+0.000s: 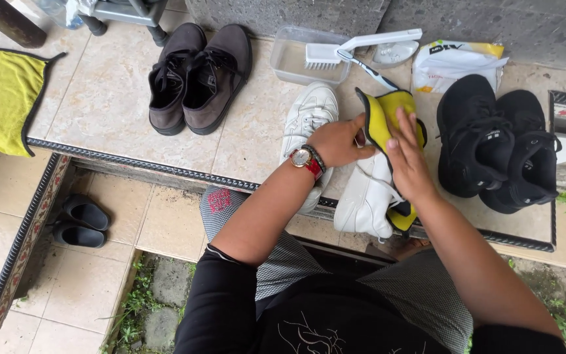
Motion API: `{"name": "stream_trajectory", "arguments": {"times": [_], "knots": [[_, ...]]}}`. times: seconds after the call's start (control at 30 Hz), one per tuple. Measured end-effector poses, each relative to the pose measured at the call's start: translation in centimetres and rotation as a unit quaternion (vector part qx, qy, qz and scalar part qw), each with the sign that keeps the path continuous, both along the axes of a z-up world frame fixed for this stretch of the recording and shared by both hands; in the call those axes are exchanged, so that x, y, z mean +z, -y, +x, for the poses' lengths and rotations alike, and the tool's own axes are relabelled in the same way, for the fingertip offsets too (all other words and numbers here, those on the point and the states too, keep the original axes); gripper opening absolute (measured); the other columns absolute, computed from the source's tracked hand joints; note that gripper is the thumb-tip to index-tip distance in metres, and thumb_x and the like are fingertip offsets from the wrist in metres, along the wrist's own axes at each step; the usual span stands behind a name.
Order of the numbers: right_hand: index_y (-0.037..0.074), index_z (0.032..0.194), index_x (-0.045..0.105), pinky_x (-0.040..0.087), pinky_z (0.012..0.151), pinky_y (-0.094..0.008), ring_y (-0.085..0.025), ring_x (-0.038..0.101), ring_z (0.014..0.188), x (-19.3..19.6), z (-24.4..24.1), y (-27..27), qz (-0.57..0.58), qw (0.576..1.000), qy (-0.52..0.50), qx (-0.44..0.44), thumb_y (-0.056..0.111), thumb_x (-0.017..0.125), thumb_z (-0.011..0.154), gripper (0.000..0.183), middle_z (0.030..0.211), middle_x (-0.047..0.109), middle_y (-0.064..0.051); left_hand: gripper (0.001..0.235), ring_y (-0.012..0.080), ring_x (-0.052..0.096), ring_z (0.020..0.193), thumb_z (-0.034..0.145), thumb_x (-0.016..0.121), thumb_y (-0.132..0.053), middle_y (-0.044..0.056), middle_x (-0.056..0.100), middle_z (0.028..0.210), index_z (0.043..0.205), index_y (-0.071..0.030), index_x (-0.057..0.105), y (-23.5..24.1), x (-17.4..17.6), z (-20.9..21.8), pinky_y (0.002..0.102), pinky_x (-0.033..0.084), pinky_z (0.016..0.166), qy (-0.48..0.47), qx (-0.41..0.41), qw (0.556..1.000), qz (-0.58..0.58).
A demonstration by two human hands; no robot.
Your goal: The person ties the laces of a white sneaker, then wipes the shoe with a yellow cloth. The person then uses a small brush to clean the shoe's surface.
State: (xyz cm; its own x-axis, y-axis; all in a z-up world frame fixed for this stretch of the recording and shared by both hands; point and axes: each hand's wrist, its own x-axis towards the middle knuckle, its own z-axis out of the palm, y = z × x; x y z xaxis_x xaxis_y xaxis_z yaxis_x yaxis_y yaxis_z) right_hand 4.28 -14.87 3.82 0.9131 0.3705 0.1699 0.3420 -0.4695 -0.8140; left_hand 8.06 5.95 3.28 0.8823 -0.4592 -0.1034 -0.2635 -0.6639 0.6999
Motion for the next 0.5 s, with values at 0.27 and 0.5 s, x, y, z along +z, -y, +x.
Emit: {"name": "stream_trajectory", "arguments": {"times": [0.27, 0.5], "knots": [[0.024, 0.165, 0.030, 0.003, 0.128, -0.054, -0.039, -0.001, 0.156, -1.2, 4.3, 0.1, 0.048, 0.996, -0.056, -0.047, 0.030, 0.039, 0.116, 0.051, 0.171, 0.000, -0.012, 0.066, 0.0347, 0.071, 0.104, 0.088, 0.060, -0.055, 0.002, 0.075, 0.103, 0.138, -0.018, 0.040, -0.4, 0.4, -0.8, 0.052, 0.053, 0.096, -0.005, 0.014, 1.000, 0.010], [0.012, 0.159, 0.041, 0.005, 0.127, -0.052, -0.038, 0.001, 0.156, -0.3, 2.4, -2.0, 0.094, 0.995, -0.011, -0.023, 0.013, 0.064, 0.103, 0.060, 0.170, 0.011, -0.013, 0.073, 0.0413, 0.071, 0.101, 0.086, 0.061, -0.063, 0.013, 0.074, 0.100, 0.134, -0.012, 0.041, -0.7, -0.4, -0.2, 0.055, 0.055, 0.091, 0.016, 0.039, 0.999, 0.015]]}}
